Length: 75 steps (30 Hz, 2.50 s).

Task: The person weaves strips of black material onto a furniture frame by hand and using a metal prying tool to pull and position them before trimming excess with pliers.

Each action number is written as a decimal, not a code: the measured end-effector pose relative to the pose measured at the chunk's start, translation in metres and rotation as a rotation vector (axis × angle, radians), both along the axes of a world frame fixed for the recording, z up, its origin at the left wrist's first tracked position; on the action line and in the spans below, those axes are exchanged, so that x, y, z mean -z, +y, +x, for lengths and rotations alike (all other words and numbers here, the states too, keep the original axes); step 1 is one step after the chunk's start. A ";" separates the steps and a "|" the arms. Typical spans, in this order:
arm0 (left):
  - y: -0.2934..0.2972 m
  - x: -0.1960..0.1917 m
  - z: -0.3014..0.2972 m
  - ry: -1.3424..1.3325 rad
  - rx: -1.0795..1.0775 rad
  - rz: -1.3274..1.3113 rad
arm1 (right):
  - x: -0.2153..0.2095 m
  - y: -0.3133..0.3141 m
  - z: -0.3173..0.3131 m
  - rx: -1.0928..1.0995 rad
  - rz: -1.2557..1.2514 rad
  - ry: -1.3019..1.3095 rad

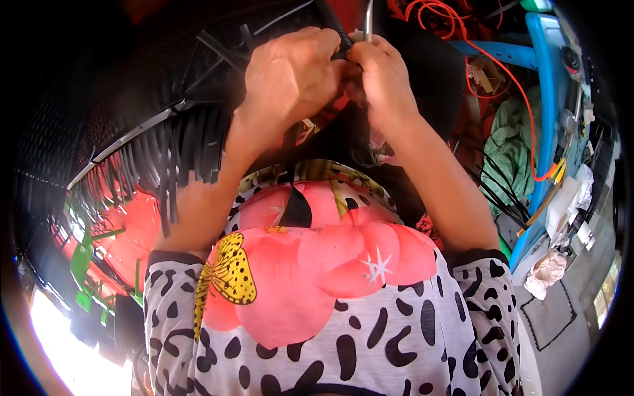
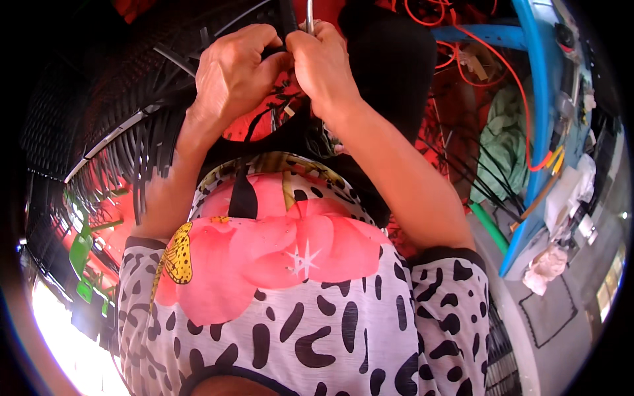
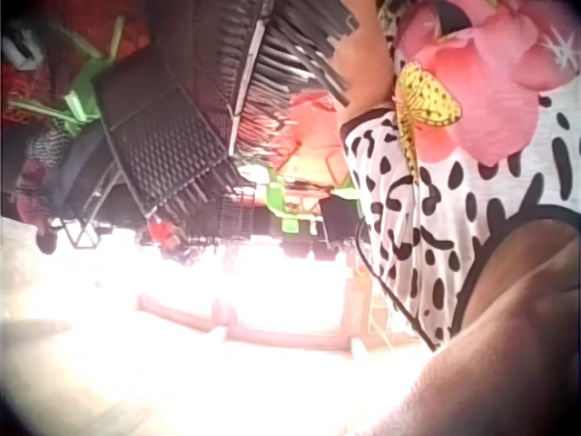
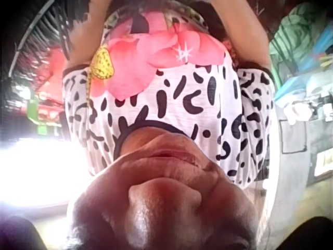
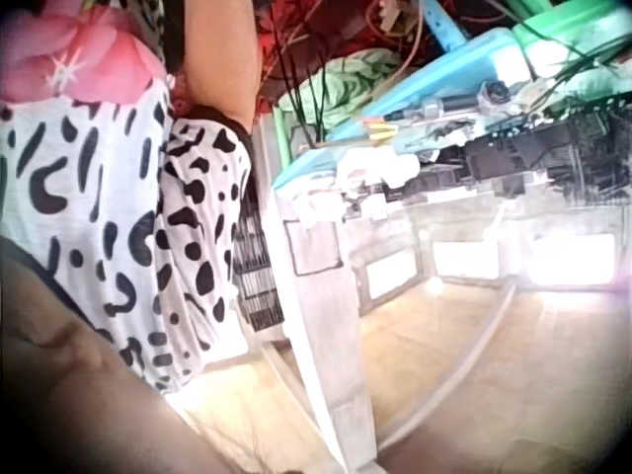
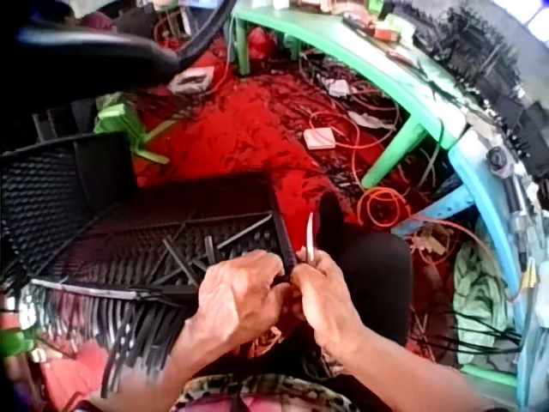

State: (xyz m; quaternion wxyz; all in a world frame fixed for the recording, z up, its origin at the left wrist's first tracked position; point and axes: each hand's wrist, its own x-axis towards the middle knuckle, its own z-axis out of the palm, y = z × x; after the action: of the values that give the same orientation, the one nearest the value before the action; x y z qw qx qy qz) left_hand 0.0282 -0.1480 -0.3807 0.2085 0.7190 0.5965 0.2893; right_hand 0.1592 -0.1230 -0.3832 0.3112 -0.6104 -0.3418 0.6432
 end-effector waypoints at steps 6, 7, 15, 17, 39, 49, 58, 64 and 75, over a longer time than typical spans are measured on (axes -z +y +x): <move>0.030 0.009 -0.008 0.025 -0.042 -0.059 | 0.007 0.036 -0.016 -0.024 -0.032 -0.113; 0.039 0.009 -0.012 0.015 -0.031 -0.080 | 0.022 0.052 -0.019 -0.011 -0.002 -0.061; 0.087 0.038 -0.020 0.068 -0.082 -0.094 | 0.060 0.104 -0.040 -0.047 0.139 -0.345; 0.085 0.052 -0.026 0.089 -0.066 -0.022 | 0.059 0.103 -0.040 -0.176 0.082 -0.353; 0.073 0.189 -0.019 -0.009 -0.054 -0.107 | 0.170 0.103 -0.016 -0.619 0.288 -0.337; 0.071 0.231 -0.033 0.053 -0.039 -0.093 | 0.240 0.089 -0.014 -0.712 0.341 -0.289; 0.073 0.239 -0.034 0.074 -0.113 -0.106 | 0.219 0.101 0.031 -0.385 -0.377 0.003; 0.078 0.244 -0.042 0.109 -0.144 -0.142 | 0.220 0.085 0.027 -0.442 -0.352 -0.013; 0.051 0.276 -0.052 0.162 -0.137 -0.226 | 0.228 0.078 0.030 -0.858 0.340 -0.492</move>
State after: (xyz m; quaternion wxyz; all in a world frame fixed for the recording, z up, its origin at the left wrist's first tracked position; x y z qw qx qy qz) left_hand -0.0240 -0.0967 -0.6567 0.2193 0.6695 0.6878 0.1749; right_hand 0.1887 -0.0451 -0.6109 0.0248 -0.4892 -0.7240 0.4858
